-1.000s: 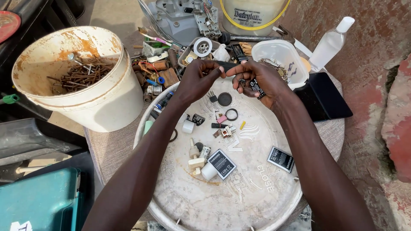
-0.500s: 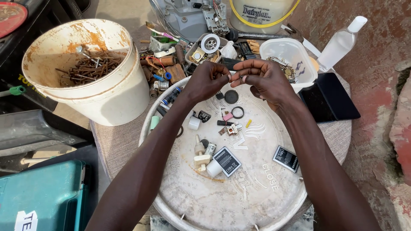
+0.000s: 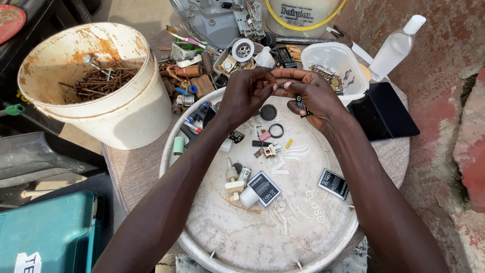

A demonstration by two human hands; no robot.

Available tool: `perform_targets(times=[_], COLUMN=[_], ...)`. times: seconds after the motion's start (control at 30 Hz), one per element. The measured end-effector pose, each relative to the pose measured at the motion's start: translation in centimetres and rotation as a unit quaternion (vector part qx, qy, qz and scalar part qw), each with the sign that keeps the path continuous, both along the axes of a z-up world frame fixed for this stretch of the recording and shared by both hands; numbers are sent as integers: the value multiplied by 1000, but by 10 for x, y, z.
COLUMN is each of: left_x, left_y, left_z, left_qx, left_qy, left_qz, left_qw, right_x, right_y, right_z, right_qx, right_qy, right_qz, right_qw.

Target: Sorting and organizing various small electronic components such as batteries, circuit boards, and connectors on a bucket lid.

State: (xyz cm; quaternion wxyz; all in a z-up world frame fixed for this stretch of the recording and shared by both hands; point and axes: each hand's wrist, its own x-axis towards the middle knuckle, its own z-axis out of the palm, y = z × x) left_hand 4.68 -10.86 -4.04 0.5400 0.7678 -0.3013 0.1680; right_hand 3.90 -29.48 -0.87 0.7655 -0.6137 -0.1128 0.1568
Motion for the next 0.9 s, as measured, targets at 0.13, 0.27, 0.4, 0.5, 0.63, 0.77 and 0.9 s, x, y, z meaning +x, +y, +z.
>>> perform_targets(times=[0.13, 0.27, 0.4, 0.5, 0.63, 0.77, 0.9], left_x=[-1, -1, 3, 0, 2, 3, 6], left_y=[5, 4, 4, 2, 0, -1, -7], left_z=[4, 5, 1, 1, -2, -3, -14], left_qx=[-108, -158, -171, -192, -225, -209, -186], left_qy=[43, 64, 70, 82, 133, 133, 128], left_qz=[-5, -14, -8, 1, -1, 7, 7], left_qw=[993, 985, 983, 978, 965, 969, 974], right_x=[-8, -11, -9, -4, 1, 3, 9], right_y=[4, 4, 3, 2, 1, 10, 4], right_z=[9, 12, 9, 2, -7, -14, -13], right_qx=[13, 30, 31, 31, 4, -95, -135], right_qy=[-5, -1, -3, -13, -41, -140, -199], right_qz=[16, 26, 25, 26, 4, -42, -62], right_qw=[1000, 999, 999, 999, 999, 985, 969])
